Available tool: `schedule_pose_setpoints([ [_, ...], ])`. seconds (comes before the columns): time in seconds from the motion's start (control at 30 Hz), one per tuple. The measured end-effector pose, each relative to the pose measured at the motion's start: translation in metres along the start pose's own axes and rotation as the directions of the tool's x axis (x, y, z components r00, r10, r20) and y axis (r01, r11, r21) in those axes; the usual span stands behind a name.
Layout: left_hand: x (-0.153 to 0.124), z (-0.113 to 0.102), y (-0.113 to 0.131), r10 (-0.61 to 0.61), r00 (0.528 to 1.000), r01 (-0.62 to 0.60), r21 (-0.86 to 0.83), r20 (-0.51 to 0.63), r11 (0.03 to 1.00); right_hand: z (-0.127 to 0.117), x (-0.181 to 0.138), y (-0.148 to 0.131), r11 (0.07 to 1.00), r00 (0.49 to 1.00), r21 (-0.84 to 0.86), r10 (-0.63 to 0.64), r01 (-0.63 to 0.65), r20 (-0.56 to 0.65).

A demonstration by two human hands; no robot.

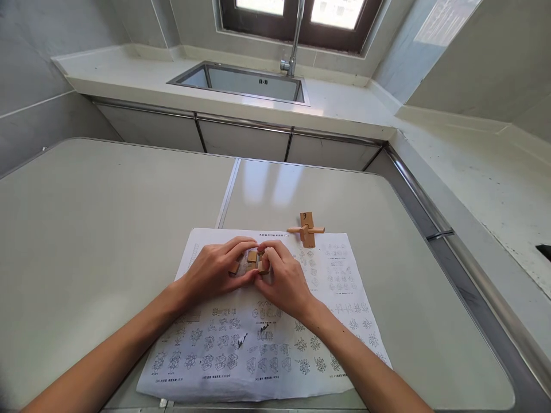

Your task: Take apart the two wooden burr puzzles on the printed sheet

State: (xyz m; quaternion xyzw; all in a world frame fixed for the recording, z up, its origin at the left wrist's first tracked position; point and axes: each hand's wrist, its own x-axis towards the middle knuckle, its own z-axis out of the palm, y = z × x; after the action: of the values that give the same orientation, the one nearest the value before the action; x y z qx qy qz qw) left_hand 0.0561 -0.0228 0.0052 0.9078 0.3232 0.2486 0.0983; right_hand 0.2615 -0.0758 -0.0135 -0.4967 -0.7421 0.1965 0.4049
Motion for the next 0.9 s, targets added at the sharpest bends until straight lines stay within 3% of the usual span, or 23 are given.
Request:
schedule_pose_setpoints([
  [0.17, 0.002, -0.003, 0.002, -0.015, 0.999, 0.015, 0.0, -0.036, 1.0, 0.001, 0.0, 0.002, 0.999, 0.997, 0.038, -0.016, 0.014, 0.074],
  [0.3, 0.005, -0.009, 0.002, 0.041, 0.999, -0.039, -0.098, 0.026, 0.994, -0.001, 0.0, 0.0, 0.996, 0.995, 0.094, -0.016, 0.007, 0.095],
  [0.53, 0.006, -0.006, -0.003, 0.103, 0.986, -0.077, -0.184, 0.134, 0.98, -0.005, 0.003, -0.004, 0.934, 0.996, 0.344, 0.082, -0.093, 0.046],
  [0.7, 0.005, -0.002, -0.004, 0.104, 0.987, -0.088, -0.125, 0.125, 0.988, -0.004, 0.004, -0.001, 0.918, 0.982, 0.366, 0.183, -0.152, -0.05],
  [0.9, 0.003, 0.002, -0.015, -0.051, 0.997, 0.052, -0.027, 0.055, 0.998, -0.005, 0.004, -0.002, 0.906, 0.966, 0.345, 0.26, -0.245, 0.004],
])
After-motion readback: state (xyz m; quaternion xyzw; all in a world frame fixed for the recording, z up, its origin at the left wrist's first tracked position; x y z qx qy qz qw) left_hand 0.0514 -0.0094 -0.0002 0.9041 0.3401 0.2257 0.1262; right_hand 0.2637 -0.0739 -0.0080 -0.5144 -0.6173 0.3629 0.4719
